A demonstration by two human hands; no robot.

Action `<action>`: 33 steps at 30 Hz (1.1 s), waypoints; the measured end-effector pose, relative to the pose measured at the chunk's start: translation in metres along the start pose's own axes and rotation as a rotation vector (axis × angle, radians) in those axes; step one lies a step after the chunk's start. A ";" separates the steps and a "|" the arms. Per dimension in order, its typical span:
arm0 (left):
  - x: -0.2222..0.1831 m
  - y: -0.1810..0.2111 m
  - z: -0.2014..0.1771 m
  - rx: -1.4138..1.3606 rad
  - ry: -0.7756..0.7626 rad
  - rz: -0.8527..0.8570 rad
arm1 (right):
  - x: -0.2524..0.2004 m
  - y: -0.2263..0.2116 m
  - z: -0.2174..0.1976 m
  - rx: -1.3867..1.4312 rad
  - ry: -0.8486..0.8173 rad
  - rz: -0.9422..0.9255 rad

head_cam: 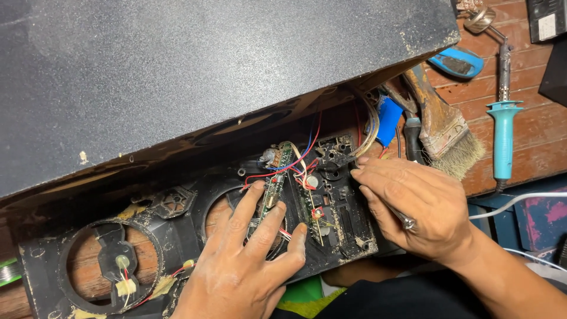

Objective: Cleaning the internal circuit board and chassis of a speaker using a brush and a small probe tool

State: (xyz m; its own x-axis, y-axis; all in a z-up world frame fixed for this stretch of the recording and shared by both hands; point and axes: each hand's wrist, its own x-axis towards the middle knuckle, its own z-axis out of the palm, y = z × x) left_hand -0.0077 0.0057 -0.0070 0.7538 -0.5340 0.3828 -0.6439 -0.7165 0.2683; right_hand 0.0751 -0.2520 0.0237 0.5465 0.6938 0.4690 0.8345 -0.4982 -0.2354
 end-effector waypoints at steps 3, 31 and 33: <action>0.001 0.001 0.001 0.011 -0.001 0.004 | -0.001 -0.001 0.001 0.010 -0.004 0.004; -0.002 -0.001 0.000 0.018 0.012 -0.003 | 0.000 -0.008 0.008 0.264 -0.036 0.185; -0.002 0.000 0.001 0.019 0.004 0.003 | -0.005 -0.006 0.007 0.283 -0.045 0.240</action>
State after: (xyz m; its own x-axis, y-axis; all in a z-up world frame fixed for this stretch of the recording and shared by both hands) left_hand -0.0089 0.0067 -0.0087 0.7516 -0.5342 0.3869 -0.6431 -0.7237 0.2502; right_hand 0.0682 -0.2489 0.0170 0.7265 0.5999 0.3352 0.6650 -0.4907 -0.5630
